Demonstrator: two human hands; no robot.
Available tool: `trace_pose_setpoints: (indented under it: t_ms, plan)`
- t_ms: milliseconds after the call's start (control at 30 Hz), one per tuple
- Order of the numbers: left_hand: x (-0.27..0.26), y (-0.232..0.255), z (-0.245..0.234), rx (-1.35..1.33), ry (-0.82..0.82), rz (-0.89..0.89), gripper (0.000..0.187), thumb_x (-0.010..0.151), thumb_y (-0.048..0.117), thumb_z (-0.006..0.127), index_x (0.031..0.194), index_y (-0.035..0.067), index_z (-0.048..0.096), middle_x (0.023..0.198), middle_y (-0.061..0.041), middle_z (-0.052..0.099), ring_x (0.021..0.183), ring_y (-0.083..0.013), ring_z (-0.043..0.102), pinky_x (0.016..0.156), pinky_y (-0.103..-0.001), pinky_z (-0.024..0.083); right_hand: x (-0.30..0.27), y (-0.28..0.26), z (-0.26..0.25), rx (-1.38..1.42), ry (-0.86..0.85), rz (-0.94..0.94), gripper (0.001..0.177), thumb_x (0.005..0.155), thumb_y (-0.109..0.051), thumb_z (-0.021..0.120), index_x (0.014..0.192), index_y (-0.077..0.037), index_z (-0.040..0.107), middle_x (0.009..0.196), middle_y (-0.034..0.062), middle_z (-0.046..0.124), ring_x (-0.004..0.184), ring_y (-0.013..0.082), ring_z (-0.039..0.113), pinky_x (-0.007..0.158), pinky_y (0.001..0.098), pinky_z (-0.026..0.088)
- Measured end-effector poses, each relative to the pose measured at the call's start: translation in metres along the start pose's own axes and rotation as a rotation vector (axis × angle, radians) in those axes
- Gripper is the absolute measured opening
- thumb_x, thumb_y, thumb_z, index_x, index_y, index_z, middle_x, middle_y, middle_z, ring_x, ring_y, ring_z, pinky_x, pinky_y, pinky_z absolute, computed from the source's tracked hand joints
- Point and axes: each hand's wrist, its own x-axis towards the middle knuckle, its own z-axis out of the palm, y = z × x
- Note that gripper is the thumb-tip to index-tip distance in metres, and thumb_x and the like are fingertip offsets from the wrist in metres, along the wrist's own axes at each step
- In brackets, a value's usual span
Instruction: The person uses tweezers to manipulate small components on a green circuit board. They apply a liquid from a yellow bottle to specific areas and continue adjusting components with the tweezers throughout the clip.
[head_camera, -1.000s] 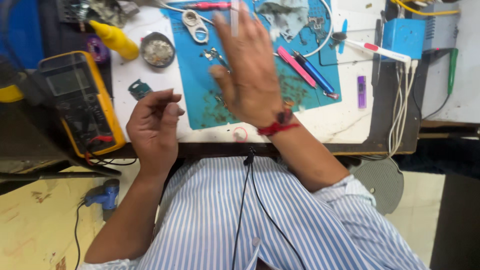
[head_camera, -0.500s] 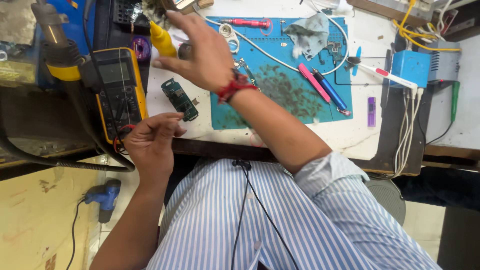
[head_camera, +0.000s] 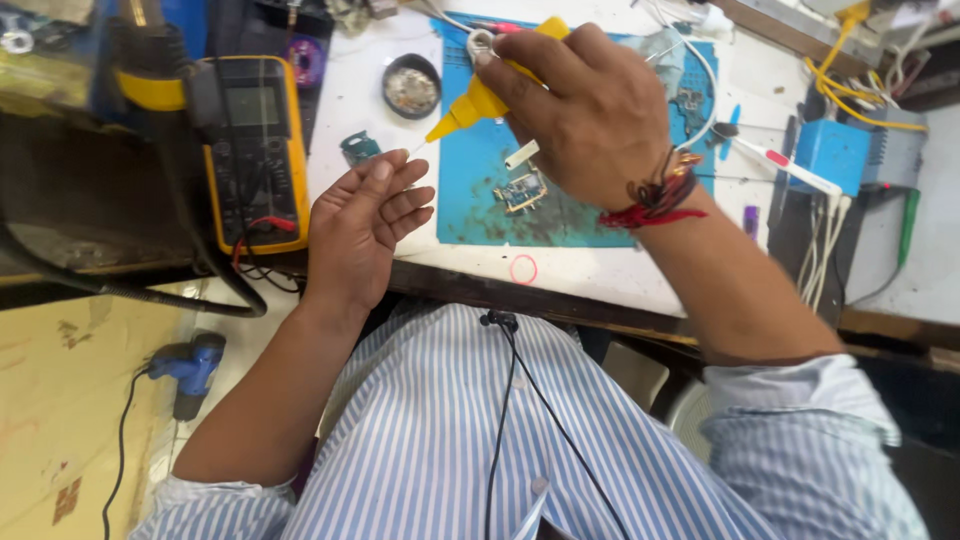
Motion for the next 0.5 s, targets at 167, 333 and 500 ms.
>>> trace_pose_setpoints:
  t_ms: [167, 333, 500]
  plan:
    - [0.012, -0.013, 0.014, 0.02, -0.022, -0.083, 0.031, 0.104, 0.023, 0.06, 0.124, 0.001, 0.065, 0.115, -0.014, 0.074, 0.095, -0.0206, 0.074, 0.089, -0.037, 0.06, 0.003, 0.004, -0.034, -0.275, 0.012, -0.231, 0.039, 0.095, -0.022, 0.072, 0.131, -0.008, 0.071, 0.128, 0.0014, 0.063, 0.097, 0.0156, 0.057, 0.074, 0.0285, 0.047]
    - [0.011, -0.02, 0.023, 0.046, -0.044, -0.104, 0.032, 0.103, 0.024, 0.06, 0.123, -0.001, 0.065, 0.114, -0.015, 0.074, 0.094, -0.021, 0.074, 0.086, -0.037, 0.06, 0.01, 0.0, -0.042, -0.426, -0.052, -0.335, 0.036, 0.096, -0.025, 0.069, 0.127, -0.008, 0.072, 0.124, 0.0, 0.064, 0.097, 0.014, 0.056, 0.071, 0.0246, 0.044]
    - [0.011, -0.021, 0.026, 0.041, -0.041, -0.129, 0.032, 0.102, 0.025, 0.061, 0.121, -0.001, 0.065, 0.113, -0.015, 0.075, 0.093, -0.0207, 0.074, 0.085, -0.036, 0.061, 0.016, -0.004, -0.048, -0.434, -0.059, -0.372, 0.033, 0.094, -0.024, 0.068, 0.122, -0.008, 0.073, 0.122, -0.0002, 0.065, 0.096, 0.0136, 0.055, 0.07, 0.0235, 0.043]
